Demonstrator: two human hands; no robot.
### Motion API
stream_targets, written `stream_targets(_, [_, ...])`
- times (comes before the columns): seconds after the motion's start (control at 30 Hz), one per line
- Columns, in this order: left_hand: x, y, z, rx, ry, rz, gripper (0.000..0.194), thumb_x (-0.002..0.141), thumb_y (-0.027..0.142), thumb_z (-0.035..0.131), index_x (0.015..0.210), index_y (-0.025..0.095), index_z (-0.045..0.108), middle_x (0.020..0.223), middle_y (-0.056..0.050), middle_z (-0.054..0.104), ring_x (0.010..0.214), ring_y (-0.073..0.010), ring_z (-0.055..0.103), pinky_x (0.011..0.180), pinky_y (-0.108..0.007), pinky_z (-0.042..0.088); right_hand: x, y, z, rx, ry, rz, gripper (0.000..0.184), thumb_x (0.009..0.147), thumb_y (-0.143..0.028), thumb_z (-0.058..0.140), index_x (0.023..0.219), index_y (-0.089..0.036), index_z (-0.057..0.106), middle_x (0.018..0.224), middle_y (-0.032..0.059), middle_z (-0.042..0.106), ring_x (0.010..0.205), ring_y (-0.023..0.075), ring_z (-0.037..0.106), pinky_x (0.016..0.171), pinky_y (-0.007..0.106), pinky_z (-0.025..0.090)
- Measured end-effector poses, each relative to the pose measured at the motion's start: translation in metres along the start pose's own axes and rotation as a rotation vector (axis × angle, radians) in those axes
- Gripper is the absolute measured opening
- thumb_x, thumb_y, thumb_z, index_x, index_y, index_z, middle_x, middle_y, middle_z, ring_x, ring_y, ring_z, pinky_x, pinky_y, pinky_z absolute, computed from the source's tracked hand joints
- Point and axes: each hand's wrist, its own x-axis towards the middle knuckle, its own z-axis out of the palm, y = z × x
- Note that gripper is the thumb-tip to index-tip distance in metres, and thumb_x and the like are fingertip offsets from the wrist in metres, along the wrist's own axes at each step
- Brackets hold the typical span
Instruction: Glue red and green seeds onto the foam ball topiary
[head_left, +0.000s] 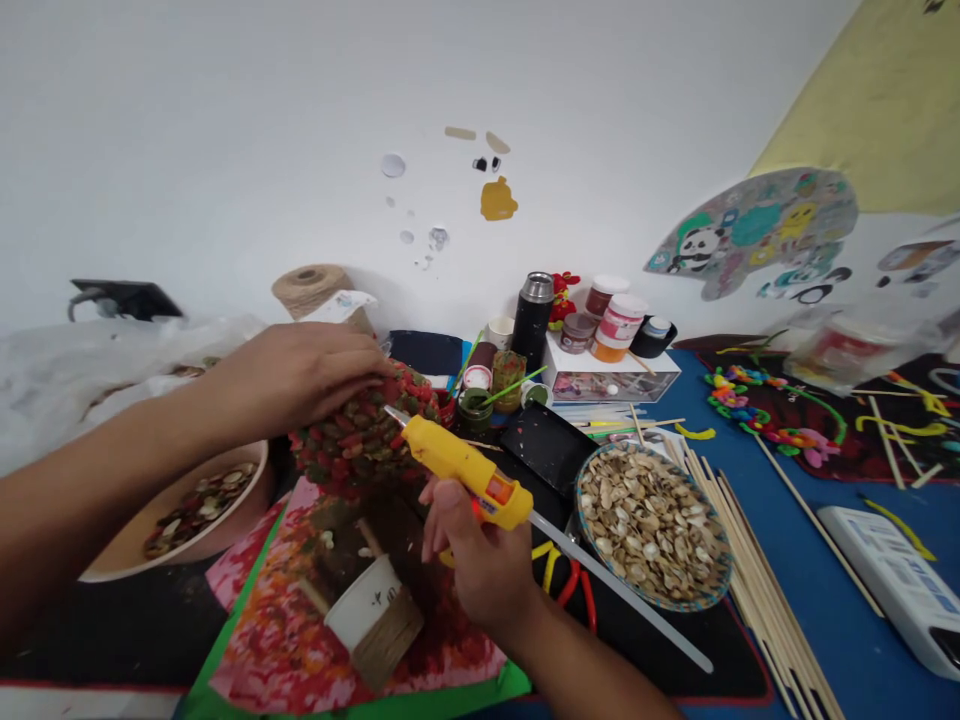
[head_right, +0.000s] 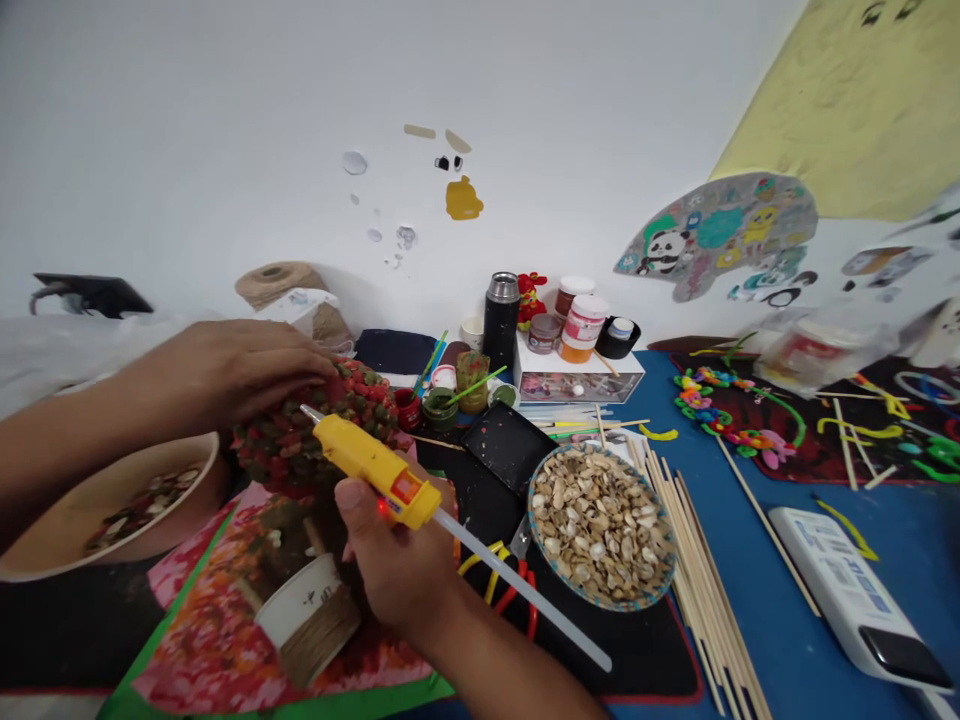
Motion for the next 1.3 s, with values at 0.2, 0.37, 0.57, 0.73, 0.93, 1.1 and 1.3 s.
stream_targets(0.2, [-0.002, -0.008, 0.003, -0.131, -0.024, -0.044, 0.030, 0.110, 0.044, 0.058, 0.115, 0.039, 0.087, 0.108, 0.001, 0.091, 0.089, -0.0216, 0.081, 0.081, -0.028, 0.056, 0.002, -0.004, 0.001, 0.018, -0.014, 0.053, 0.062, 0.109, -0.080, 0.069, 0.082, -0.024, 0.070, 0.052, -0.0051, 0.058, 0.044, 0.0147, 0.059, 0.050, 0.026, 0.050])
stream_targets(0.37, [0.002, -0.008, -0.001, -0.133, -0.050, -0.002, 0.030, 0.110, 0.038, 0.057, 0.111, 0.037, 0.088, 0.103, 0.000, 0.090, 0.086, -0.0216, 0.080, 0.079, -0.028, 0.055, 0.003, -0.005, 0.002, -0.015, -0.054, 0.060, 0.062, 0.107, -0.084, 0.067, 0.087, -0.026, 0.068, 0.056, -0.0055, 0.057, 0.048, 0.0157, 0.057, 0.049, 0.027, 0.049])
stream_targets(0.57, [0.001, -0.010, -0.009, -0.132, -0.159, -0.011, 0.039, 0.113, 0.035, 0.049, 0.115, 0.033, 0.088, 0.111, -0.002, 0.090, 0.093, -0.0207, 0.078, 0.085, -0.028, 0.056, 0.004, -0.006, 0.000, -0.140, -0.076, -0.010, 0.063, 0.112, -0.083, 0.059, 0.082, -0.027, 0.067, 0.057, -0.0038, 0.058, 0.052, 0.0179, 0.061, 0.052, 0.029, 0.053])
stream_targets(0.73, [0.001, -0.015, -0.012, -0.117, -0.220, -0.012, 0.037, 0.111, 0.034, 0.050, 0.116, 0.032, 0.087, 0.109, -0.002, 0.090, 0.092, -0.0197, 0.079, 0.083, -0.029, 0.058, 0.006, -0.008, -0.001, -0.245, -0.114, -0.037, 0.055, 0.115, -0.070, 0.061, 0.079, -0.029, 0.065, 0.058, -0.0040, 0.058, 0.055, 0.0191, 0.063, 0.058, 0.031, 0.055])
stream_targets(0.93, [-0.002, -0.015, -0.014, -0.178, -0.169, -0.047, 0.035, 0.107, 0.036, 0.054, 0.113, 0.033, 0.088, 0.106, 0.002, 0.090, 0.088, -0.0191, 0.079, 0.081, -0.026, 0.059, 0.002, -0.007, -0.002, -0.222, -0.143, -0.058, 0.043, 0.114, -0.060, 0.070, 0.087, -0.027, 0.070, 0.065, -0.0031, 0.064, 0.059, 0.0184, 0.066, 0.054, 0.028, 0.052])
stream_targets(1.1, [-0.003, -0.013, -0.012, -0.108, -0.185, -0.074, 0.038, 0.104, 0.032, 0.050, 0.107, 0.029, 0.087, 0.096, 0.002, 0.087, 0.080, -0.0168, 0.074, 0.075, -0.023, 0.055, 0.005, -0.013, 0.000, -0.235, -0.179, -0.121, 0.040, 0.115, -0.055, 0.068, 0.088, -0.025, 0.070, 0.076, -0.0009, 0.069, 0.064, 0.0174, 0.066, 0.060, 0.028, 0.052])
stream_targets(1.3, [-0.004, -0.020, -0.012, -0.154, -0.204, -0.164, 0.038, 0.105, 0.040, 0.053, 0.119, 0.028, 0.087, 0.110, 0.001, 0.090, 0.090, -0.0200, 0.078, 0.084, -0.026, 0.056, 0.007, -0.017, 0.001, -0.307, -0.185, -0.178, 0.045, 0.116, -0.051, 0.065, 0.080, -0.025, 0.063, 0.075, -0.0008, 0.067, 0.067, 0.0174, 0.067, 0.065, 0.029, 0.051])
